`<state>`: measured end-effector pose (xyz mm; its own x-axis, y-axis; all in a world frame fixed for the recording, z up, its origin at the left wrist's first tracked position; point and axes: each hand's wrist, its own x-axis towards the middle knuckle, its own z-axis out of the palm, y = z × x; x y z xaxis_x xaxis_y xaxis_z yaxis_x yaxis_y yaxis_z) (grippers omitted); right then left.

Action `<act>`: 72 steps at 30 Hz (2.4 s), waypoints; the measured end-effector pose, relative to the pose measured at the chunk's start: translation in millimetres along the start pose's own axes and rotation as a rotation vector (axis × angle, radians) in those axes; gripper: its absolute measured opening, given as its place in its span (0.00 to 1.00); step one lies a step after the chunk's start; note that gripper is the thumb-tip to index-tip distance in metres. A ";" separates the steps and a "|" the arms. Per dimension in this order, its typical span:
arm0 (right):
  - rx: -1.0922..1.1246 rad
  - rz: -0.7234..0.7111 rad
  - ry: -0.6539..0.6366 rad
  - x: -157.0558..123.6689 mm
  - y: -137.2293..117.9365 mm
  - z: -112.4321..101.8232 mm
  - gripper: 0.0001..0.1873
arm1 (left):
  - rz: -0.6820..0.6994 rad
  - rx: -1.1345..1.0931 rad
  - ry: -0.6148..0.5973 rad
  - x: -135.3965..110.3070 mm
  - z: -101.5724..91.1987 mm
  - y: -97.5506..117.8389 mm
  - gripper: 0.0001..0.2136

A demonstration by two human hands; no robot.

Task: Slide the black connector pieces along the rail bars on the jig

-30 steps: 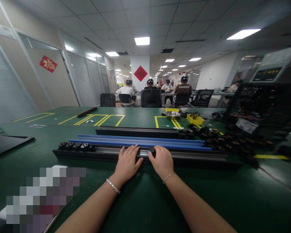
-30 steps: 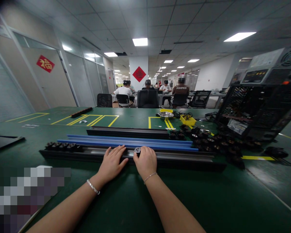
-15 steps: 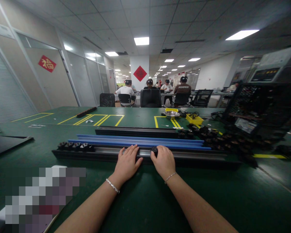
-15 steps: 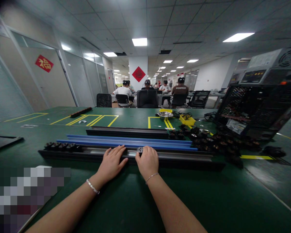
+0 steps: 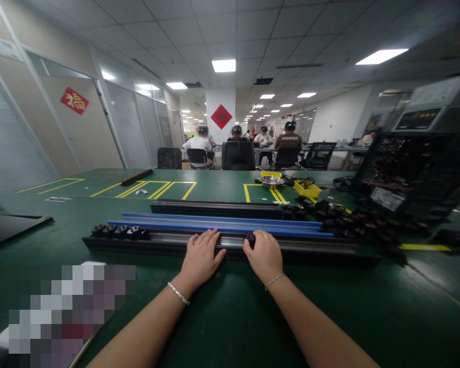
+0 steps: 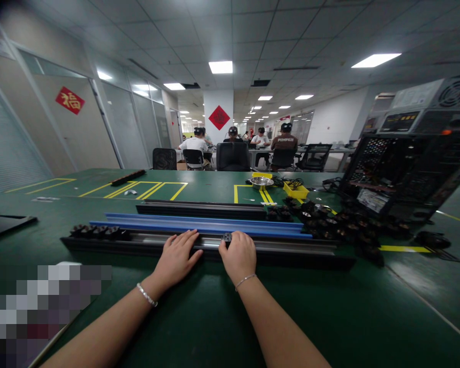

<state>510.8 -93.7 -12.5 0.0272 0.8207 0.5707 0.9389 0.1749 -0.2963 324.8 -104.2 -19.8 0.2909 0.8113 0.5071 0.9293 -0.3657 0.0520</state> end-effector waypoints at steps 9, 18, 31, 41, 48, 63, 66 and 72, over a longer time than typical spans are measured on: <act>-0.023 0.008 -0.003 0.3 0.9 0.5 0.10 | -0.004 -0.006 0.004 -0.2 0.1 -0.2 0.20; -0.049 0.027 0.004 0.2 2.8 -0.3 0.10 | -0.003 -0.004 0.019 -0.1 0.1 0.1 0.19; -0.053 0.045 0.009 -0.4 5.6 -1.9 0.11 | 0.005 0.005 0.010 -0.9 0.3 -1.0 0.20; -0.008 0.047 -0.025 -0.7 8.8 -4.9 0.12 | 0.004 0.011 0.010 -0.8 -1.5 -0.4 0.20; -0.001 0.016 -0.080 -0.7 15.0 -9.3 0.13 | 0.001 0.048 0.014 -1.5 -0.2 -0.1 0.20; -0.057 0.039 -0.038 -4.0 16.8 -8.4 0.13 | 0.008 0.051 0.019 -0.7 1.7 -1.4 0.20; -0.063 0.028 -0.018 -4.0 18.8 -8.4 0.13 | 0.008 0.047 0.014 -0.7 1.3 -1.3 0.20; -0.086 0.050 -0.018 -3.9 22.9 -10.8 0.12 | 0.004 0.043 0.011 -1.2 0.0 -0.5 0.20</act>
<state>535.9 -98.8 -13.3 0.0689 0.8370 0.5428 0.9627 0.0869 -0.2562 323.9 -105.0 -20.4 0.2928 0.8049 0.5162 0.9370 -0.3490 0.0127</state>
